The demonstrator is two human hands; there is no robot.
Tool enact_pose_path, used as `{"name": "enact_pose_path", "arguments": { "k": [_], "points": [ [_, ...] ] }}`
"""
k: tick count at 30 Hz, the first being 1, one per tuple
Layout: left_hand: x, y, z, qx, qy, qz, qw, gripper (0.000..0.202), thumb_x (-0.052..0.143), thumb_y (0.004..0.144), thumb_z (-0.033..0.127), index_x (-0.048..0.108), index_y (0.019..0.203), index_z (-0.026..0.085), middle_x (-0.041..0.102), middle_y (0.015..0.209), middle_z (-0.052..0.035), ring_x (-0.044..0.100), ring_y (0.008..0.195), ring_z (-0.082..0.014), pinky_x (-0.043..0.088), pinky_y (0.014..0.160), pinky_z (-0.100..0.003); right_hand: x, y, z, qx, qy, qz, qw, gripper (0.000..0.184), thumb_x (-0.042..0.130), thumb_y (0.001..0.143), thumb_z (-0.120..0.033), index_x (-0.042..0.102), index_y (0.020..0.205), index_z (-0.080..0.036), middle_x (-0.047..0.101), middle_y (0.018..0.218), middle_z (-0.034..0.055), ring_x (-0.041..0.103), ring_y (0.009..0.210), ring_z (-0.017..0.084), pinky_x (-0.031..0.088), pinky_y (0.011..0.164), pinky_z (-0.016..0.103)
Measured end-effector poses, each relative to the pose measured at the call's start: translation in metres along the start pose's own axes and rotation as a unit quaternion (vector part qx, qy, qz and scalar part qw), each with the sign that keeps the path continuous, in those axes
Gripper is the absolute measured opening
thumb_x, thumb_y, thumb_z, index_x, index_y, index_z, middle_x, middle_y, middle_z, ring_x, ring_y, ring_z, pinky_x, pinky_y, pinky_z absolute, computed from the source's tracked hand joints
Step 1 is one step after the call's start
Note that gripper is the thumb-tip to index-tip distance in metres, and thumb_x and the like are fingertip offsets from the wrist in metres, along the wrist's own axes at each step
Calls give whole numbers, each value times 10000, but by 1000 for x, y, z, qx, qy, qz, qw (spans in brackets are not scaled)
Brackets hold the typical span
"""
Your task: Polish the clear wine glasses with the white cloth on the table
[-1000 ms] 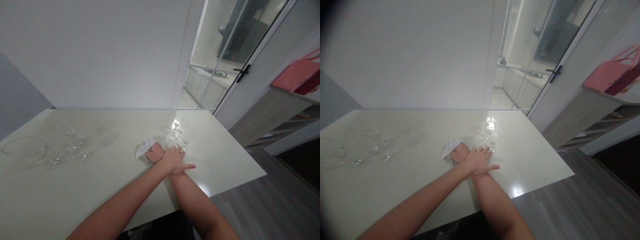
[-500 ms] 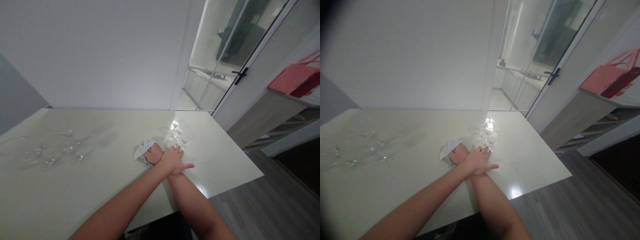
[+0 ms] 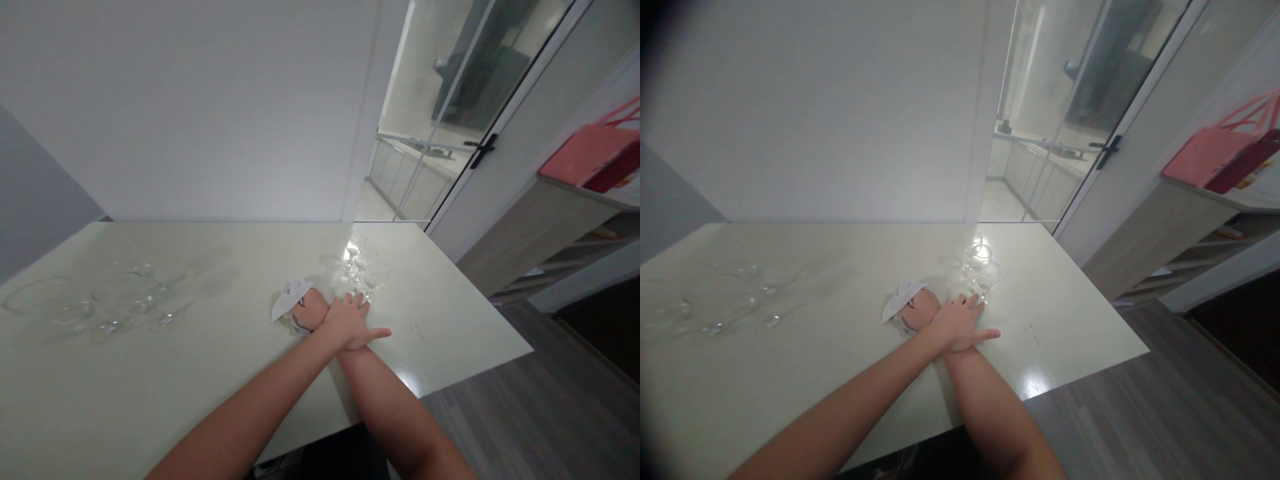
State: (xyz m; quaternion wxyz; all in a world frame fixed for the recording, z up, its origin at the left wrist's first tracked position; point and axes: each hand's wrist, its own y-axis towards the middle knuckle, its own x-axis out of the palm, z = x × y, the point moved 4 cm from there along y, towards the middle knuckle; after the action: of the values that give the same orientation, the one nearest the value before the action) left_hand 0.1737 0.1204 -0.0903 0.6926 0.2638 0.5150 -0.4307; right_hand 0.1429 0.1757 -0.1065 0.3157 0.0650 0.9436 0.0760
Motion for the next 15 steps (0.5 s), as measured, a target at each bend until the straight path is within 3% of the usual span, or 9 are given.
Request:
{"name": "enact_pose_path", "arguments": {
  "k": [9,12,15],
  "points": [
    [-3,-10,0,1,-24,41,999,883,362,808,828,486,1393,178,370,1518,-168,431,1306,-405,386,1034,-567,5,0,12,-6,65,42,997,147,641,735,-237,723,857,-242,736,944,91,650,948,297,447,891,422],
    [-17,-27,-6,23,-47,97,994,764,441,851,746,508,1352,172,459,1456,-154,476,1272,-359,396,1046,-522,19,-5,14,64,93,85,990,98,684,712,-245,710,807,-245,718,849,68,653,947,275,465,899,423],
    [-43,-56,-29,20,-89,185,979,647,504,879,664,517,1315,186,556,1356,-117,502,1246,-296,391,1073,-459,28,-11,13,68,120,119,983,150,560,846,-320,695,868,-261,694,917,61,615,1096,242,456,959,415]
  ]
}}
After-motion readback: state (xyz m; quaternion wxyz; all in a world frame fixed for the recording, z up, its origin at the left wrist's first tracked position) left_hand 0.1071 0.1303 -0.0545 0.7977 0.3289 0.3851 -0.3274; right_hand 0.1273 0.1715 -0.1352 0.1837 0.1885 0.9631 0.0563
